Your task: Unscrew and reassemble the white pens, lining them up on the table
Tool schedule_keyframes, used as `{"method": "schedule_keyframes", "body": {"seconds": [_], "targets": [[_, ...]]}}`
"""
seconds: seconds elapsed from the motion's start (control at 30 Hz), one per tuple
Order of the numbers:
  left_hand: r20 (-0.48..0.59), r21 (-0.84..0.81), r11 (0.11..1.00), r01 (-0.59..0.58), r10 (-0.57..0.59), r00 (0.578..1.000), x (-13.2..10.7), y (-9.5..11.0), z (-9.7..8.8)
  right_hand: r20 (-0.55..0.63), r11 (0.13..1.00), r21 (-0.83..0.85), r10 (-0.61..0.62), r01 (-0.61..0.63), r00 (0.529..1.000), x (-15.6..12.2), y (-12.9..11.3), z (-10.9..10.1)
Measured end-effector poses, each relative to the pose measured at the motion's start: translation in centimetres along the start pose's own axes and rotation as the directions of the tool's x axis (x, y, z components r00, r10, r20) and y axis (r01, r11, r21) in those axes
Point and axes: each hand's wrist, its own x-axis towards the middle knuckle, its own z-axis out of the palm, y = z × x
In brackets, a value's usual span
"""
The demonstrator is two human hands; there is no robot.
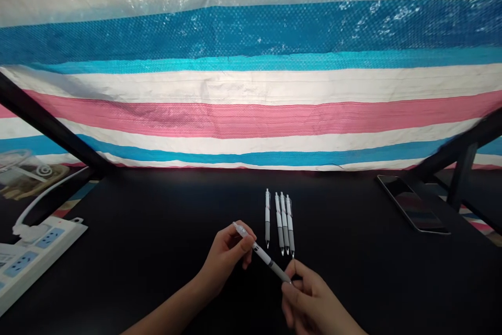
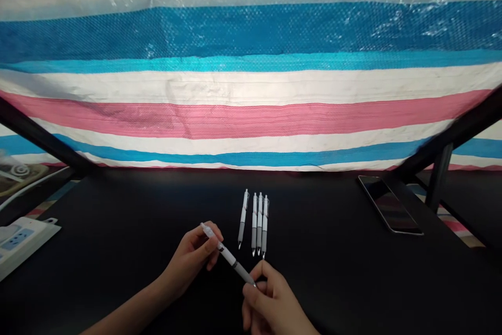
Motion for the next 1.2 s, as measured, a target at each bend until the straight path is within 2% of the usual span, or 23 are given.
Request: {"method": "schedule_keyframes", "body": {"seconds": [0.13, 0.27, 0.4, 0.53, 0.67, 0.8, 1.0, 1.1, 1.2], "targets": [[-0.014, 0.01, 1.0, 0.002, -0.002, 1.0, 0.0, 0.0, 0.1, -0.032, 0.996, 0.054, 0.068, -0.066, 0.997, 0.1, 0.1, 0.1], [-0.028, 0.029, 0.999, 0.017, -0.017, 0.999, -0.1, 0.2, 0.3, -0.033, 0.999, 0.033, -0.025, 0.026, 0.999, 0.0, 0.0, 0.2], [-0.043, 0.028, 0.999, 0.018, -0.016, 0.999, -0.1, 0.3, 0.4, -0.048, 0.995, 0.087, 0.056, -0.052, 0.997, -0.2, -0.3, 0.2], [-0.06, 0.031, 0.999, 0.027, -0.026, 0.998, -0.1, 0.3, 0.5, -0.061, 0.999, -0.014, -0.049, 0.049, 0.997, -0.2, -0.3, 0.0], [-0.064, 0.033, 0.999, 0.02, -0.018, 0.998, -0.2, 0.2, 0.4, -0.064, 0.999, -0.034, -0.011, 0.008, 0.998, -0.2, -0.2, -0.1], [-0.04, 0.035, 0.999, 0.016, -0.015, 0.999, -0.2, 0.0, 0.3, -0.058, 0.986, -0.157, -0.061, 0.051, 0.996, 0.0, 0.1, -0.1], [0.015, -0.025, 1.0, -0.016, 0.016, 1.0, -0.3, 0.0, 0.4, 0.038, 0.985, 0.163, 0.058, -0.064, 0.998, 0.6, 0.7, -0.1], [-0.014, -0.035, 0.999, -0.023, 0.023, 1.0, -0.5, 0.2, 0.8, 0.039, 0.974, 0.216, 0.066, -0.073, 0.997, 0.3, 0.1, 0.2], [0.007, -0.039, 0.999, 0.01, -0.009, 1.0, -0.6, 0.3, 1.2, 0.061, 0.974, 0.217, 0.047, -0.059, 0.997, -0.1, -0.8, 0.5]]}}
